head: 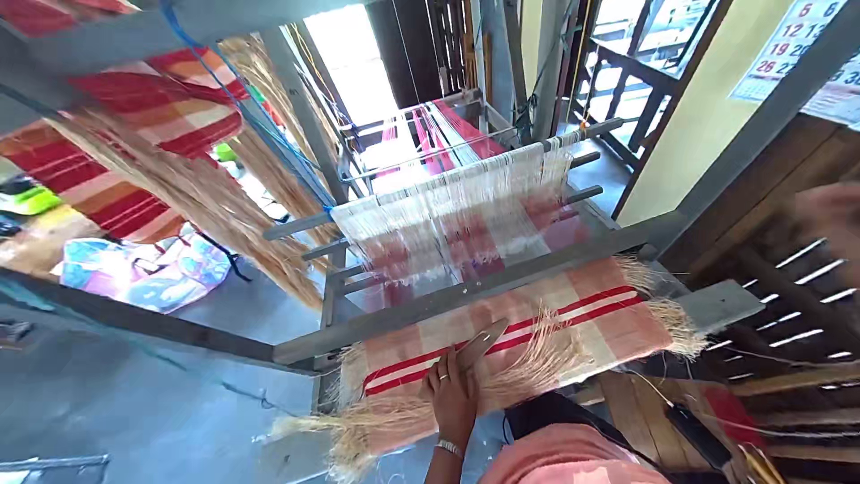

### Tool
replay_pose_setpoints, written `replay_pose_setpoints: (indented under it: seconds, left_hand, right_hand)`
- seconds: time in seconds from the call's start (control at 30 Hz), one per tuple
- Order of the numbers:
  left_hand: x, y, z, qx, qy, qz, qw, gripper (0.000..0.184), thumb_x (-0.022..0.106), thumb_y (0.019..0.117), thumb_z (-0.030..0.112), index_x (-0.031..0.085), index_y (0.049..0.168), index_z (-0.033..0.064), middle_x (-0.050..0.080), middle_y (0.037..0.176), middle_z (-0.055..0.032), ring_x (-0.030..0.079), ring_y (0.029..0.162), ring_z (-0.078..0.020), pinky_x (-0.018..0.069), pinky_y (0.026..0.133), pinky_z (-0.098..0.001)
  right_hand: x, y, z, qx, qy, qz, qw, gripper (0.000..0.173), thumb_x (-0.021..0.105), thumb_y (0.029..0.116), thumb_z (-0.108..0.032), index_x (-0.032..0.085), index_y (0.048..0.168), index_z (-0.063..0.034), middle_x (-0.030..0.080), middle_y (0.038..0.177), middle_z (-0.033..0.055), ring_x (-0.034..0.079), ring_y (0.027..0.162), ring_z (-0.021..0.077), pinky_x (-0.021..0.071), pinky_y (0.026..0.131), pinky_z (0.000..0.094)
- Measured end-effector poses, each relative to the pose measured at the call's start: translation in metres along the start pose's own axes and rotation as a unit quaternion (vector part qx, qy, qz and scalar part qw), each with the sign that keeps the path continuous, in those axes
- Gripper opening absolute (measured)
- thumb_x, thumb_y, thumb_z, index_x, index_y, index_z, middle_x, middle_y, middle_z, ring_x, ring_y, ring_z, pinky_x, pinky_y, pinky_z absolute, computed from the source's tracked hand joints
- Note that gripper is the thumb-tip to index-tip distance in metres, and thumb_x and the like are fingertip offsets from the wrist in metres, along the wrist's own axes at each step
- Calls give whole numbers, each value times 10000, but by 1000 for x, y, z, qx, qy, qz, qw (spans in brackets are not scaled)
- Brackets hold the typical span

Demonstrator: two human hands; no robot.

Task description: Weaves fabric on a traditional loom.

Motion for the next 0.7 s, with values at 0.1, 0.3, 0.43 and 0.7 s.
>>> replay_pose_setpoints:
  seconds: [0.1,0.3,0.43,0.7]
  left_hand:
    - [-12,7,-2,-5,-5,-76,997,592,631,945,295,507,1519,222,587,1444,-124,548,1310,-392,378,1053,-674]
    - [-37,16,0,15,17,-41,999,522,685,930,313,591,1444,323,670,1327,-69,607,1212,-385,395,1000,-704]
    - [-50,17,6,21,-1,-17,1000,512,698,927,300,611,1431,288,670,1328,-105,606,1215,-418,382,1001,-732]
    - [-50,14,10,20,-3,-96,995,471,623,987,224,583,1452,287,623,1370,-133,559,1241,-429,383,992,-707]
  right_hand:
    - [138,-48,-11,-13,112,-245,963,229,658,979,-160,719,1130,1,735,1107,144,711,1015,229,578,939,444]
    - [283,-148,-56,78,309,-487,813,301,729,921,-145,681,1180,0,724,1094,119,714,961,188,596,896,382]
    - [301,-141,-71,135,300,-493,805,327,716,939,-143,677,1230,1,714,1038,124,691,912,191,586,872,397]
    - [357,-142,-31,192,260,-498,805,217,655,995,-165,670,1120,12,727,1022,141,711,881,205,600,828,420]
Point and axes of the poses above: each hand's wrist, its own y-axis towards the middle knuckle, its own x-axis out of the palm, z = x × y, the point moved 3 cm from there along y, towards the middle knuckle
